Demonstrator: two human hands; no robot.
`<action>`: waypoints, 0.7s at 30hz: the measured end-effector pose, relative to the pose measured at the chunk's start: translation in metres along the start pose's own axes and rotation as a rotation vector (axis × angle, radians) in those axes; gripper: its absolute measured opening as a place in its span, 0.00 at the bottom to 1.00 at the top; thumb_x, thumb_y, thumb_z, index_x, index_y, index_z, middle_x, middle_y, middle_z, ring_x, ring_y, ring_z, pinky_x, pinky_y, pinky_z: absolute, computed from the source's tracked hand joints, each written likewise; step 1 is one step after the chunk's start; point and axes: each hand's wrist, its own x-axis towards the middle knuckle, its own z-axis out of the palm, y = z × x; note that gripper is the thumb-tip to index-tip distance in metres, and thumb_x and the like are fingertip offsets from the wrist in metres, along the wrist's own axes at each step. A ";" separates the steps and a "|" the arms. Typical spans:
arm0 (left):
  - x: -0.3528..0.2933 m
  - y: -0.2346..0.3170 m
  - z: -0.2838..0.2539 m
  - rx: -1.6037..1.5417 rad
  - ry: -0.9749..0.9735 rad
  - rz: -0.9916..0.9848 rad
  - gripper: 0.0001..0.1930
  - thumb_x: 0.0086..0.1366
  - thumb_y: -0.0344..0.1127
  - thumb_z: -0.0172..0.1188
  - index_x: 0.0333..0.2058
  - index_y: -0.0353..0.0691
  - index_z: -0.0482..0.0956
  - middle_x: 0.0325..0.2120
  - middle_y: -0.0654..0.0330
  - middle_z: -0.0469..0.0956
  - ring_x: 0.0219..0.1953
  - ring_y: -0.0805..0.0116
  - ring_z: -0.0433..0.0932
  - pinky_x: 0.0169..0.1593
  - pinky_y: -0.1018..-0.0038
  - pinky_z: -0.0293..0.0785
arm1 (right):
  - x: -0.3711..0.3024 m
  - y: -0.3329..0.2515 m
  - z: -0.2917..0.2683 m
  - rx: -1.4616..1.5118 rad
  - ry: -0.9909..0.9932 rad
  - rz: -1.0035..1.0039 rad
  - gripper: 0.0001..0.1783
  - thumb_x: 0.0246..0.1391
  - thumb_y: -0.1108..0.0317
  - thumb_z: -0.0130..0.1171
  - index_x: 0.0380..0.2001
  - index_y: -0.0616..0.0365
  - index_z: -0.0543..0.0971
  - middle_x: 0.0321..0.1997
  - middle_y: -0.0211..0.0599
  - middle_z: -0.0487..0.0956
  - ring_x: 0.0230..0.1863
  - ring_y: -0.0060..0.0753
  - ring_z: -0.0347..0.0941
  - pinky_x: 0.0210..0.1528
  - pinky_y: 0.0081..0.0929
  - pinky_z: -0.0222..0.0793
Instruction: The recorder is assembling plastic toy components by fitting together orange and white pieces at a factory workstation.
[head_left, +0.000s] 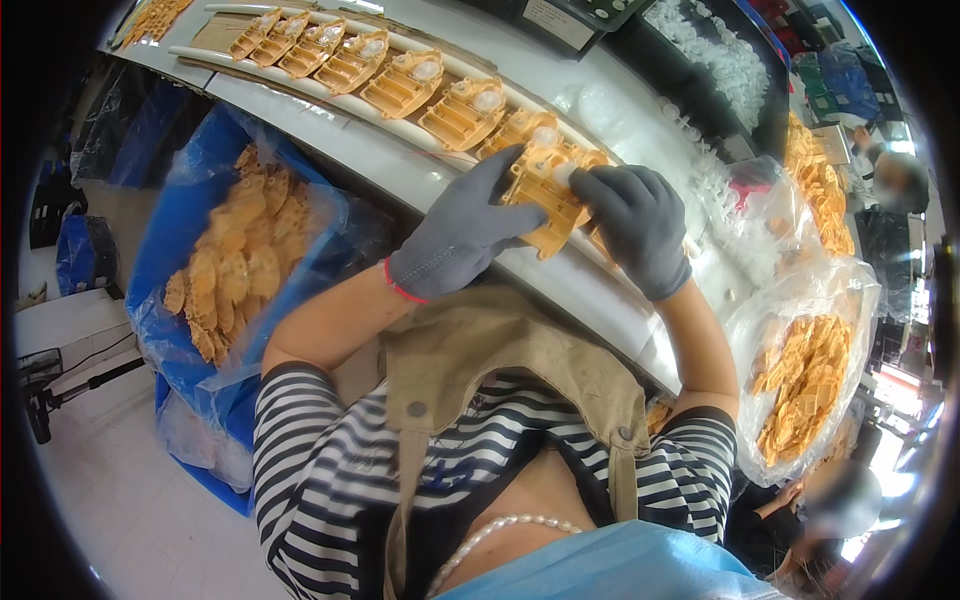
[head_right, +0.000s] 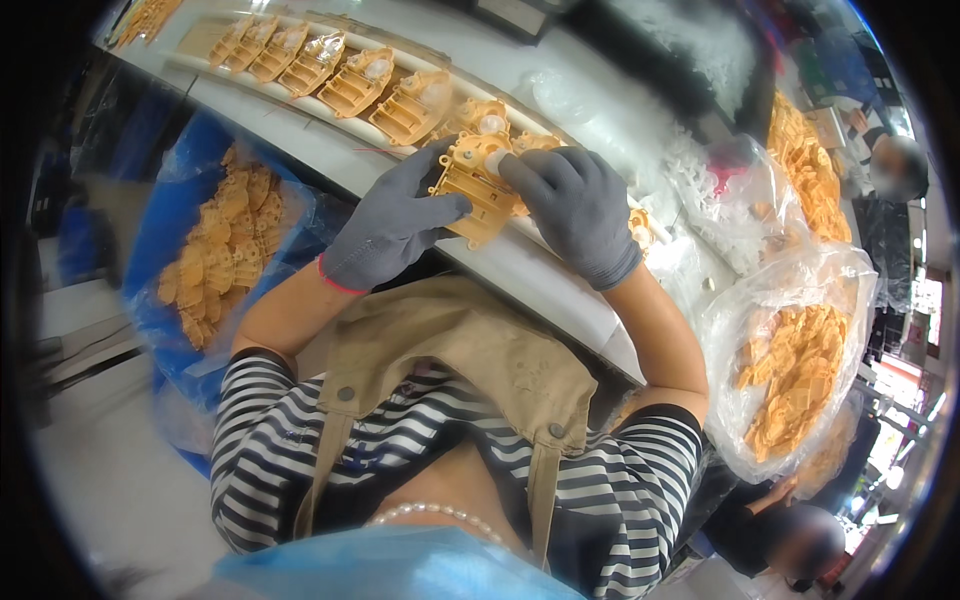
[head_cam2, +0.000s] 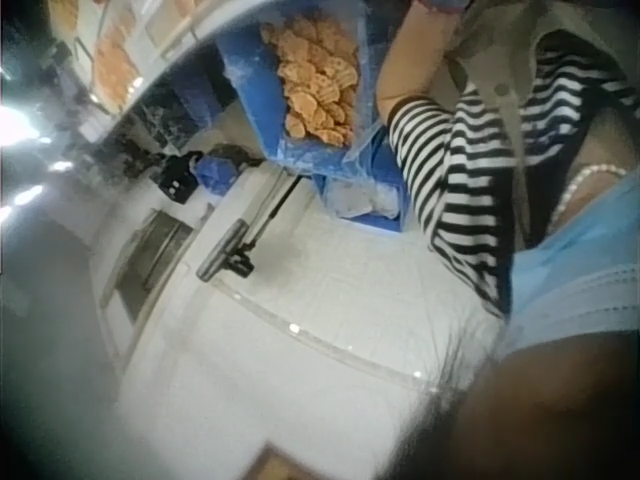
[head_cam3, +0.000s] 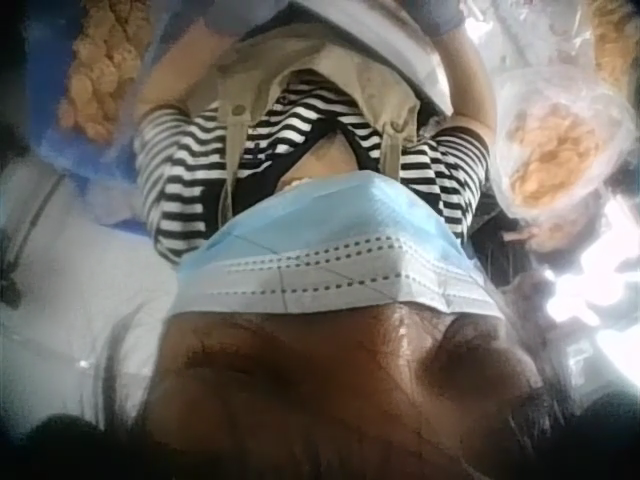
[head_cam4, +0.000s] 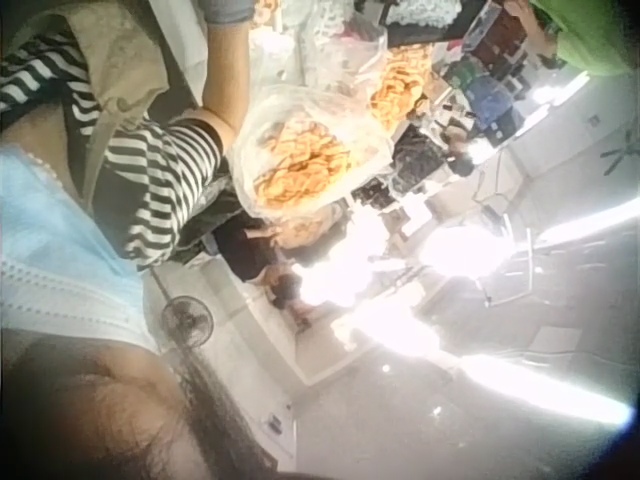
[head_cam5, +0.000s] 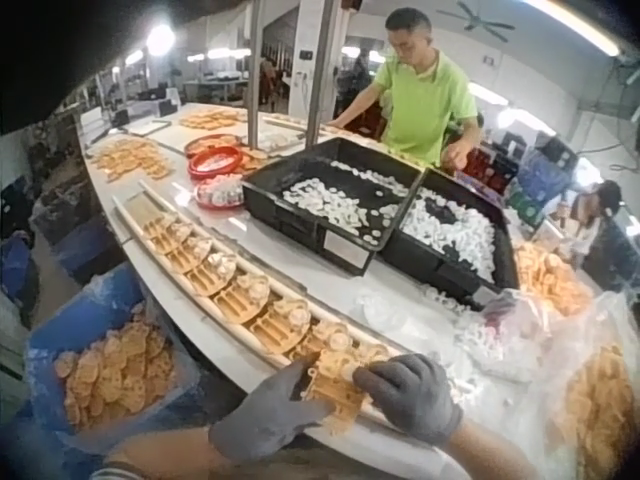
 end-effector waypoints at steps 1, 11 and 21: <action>0.000 -0.001 -0.001 -0.005 0.005 -0.008 0.33 0.58 0.25 0.57 0.61 0.30 0.53 0.48 0.56 0.70 0.46 0.71 0.74 0.46 0.77 0.75 | 0.000 -0.001 -0.001 -0.010 -0.042 -0.004 0.19 0.39 0.70 0.59 0.40 0.45 0.77 0.35 0.25 0.76 0.34 0.32 0.73 0.34 0.30 0.70; 0.001 -0.006 0.002 0.088 0.030 0.135 0.32 0.58 0.24 0.57 0.60 0.30 0.56 0.46 0.58 0.71 0.44 0.76 0.72 0.45 0.81 0.72 | 0.001 -0.008 -0.002 0.384 0.029 0.190 0.11 0.47 0.74 0.58 0.36 0.51 0.79 0.38 0.32 0.77 0.36 0.39 0.74 0.36 0.34 0.71; 0.008 -0.014 0.002 0.106 0.019 0.112 0.33 0.57 0.23 0.56 0.61 0.30 0.54 0.47 0.56 0.70 0.46 0.72 0.72 0.46 0.79 0.71 | -0.010 -0.010 -0.004 0.367 0.036 0.228 0.14 0.46 0.71 0.61 0.40 0.55 0.77 0.37 0.38 0.78 0.36 0.44 0.74 0.37 0.34 0.71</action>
